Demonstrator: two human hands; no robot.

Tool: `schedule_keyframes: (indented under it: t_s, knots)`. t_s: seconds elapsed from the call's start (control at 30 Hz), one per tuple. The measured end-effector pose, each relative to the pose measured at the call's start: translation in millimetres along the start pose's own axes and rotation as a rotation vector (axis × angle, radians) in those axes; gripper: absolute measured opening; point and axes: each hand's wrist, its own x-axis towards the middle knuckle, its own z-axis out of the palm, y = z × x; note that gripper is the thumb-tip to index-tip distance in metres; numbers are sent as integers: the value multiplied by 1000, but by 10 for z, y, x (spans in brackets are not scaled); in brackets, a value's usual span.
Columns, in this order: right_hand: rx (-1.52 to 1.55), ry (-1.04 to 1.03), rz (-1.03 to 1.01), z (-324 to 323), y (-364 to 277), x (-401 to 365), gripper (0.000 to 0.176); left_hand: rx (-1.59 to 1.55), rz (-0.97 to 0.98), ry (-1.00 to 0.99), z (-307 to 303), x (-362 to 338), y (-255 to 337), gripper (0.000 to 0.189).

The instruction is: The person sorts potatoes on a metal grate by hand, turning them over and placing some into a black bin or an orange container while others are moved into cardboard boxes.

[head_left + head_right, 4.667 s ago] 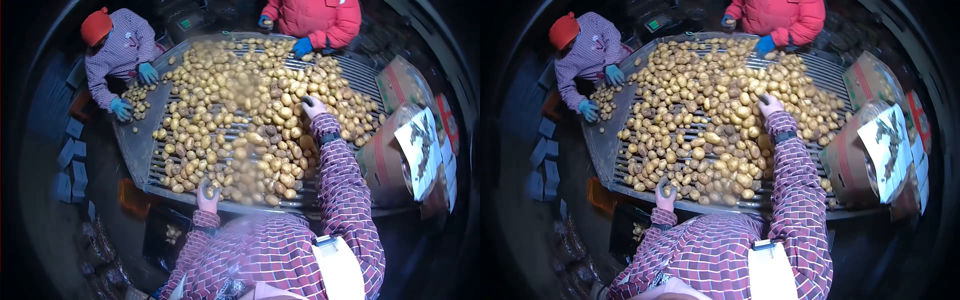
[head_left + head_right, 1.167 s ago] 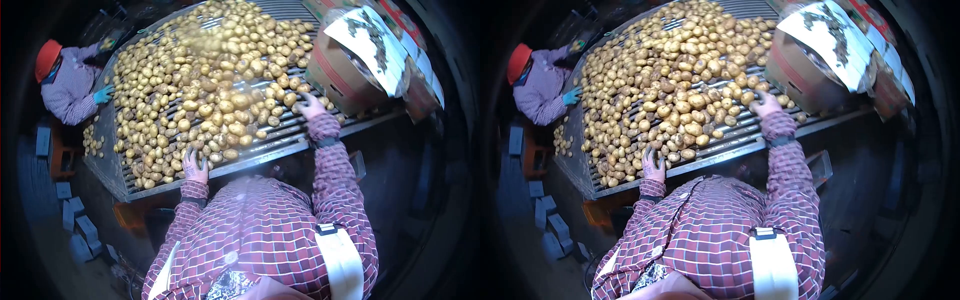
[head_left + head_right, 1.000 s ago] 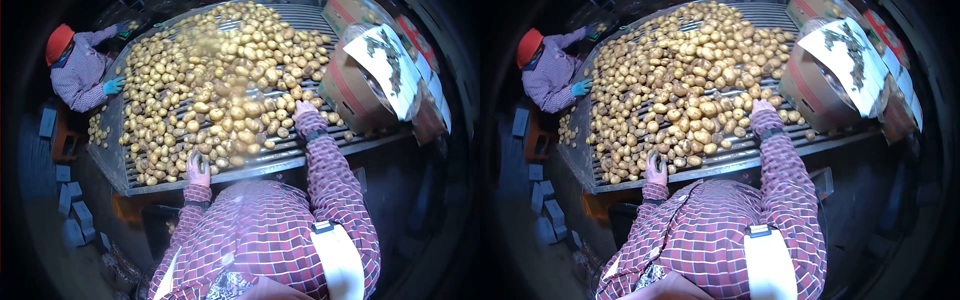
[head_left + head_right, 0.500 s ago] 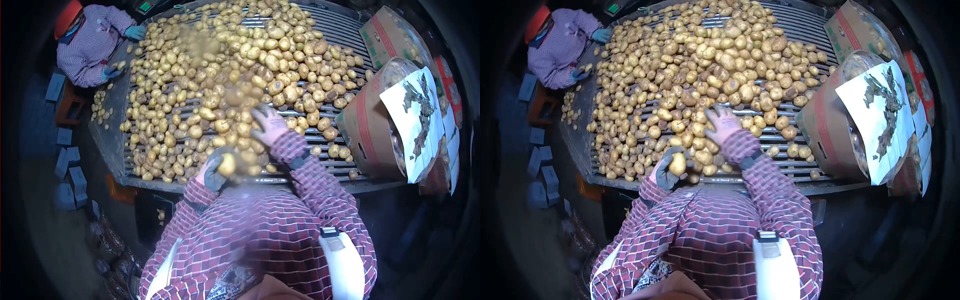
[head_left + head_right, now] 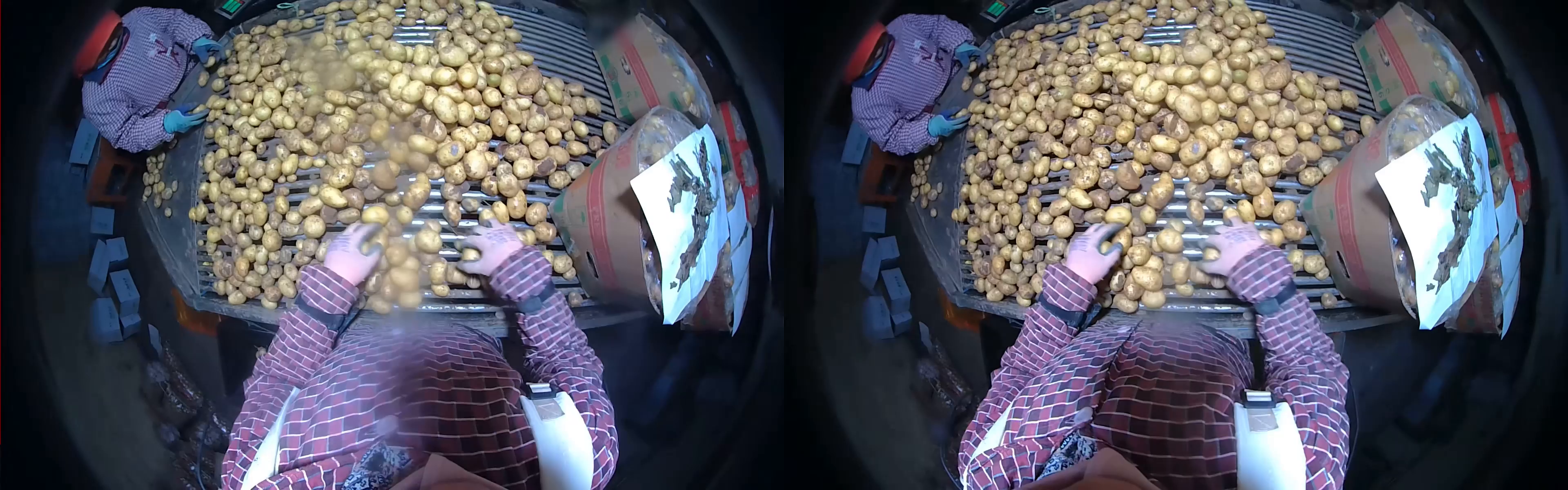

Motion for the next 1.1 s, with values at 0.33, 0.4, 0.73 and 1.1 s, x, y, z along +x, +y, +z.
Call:
schedule_keyframes:
  t_s: [0.33, 0.4, 0.73, 1.1]
  knots:
    - [101, 640, -40, -1012, 478, 1960, 53, -191, 147, 33, 322, -126, -13, 40]
    - [47, 500, 82, -1115, 350, 2506, 60, -190, 153, 53, 277, -131, 34, 38]
    - [-43, 154, 131, -1254, -92, 2276, 73, -220, -88, -75, 267, -9, 103, 63]
    - [-32, 233, 88, 37, 215, 359, 66, 188, 134, -239, 240, -121, 344, 47]
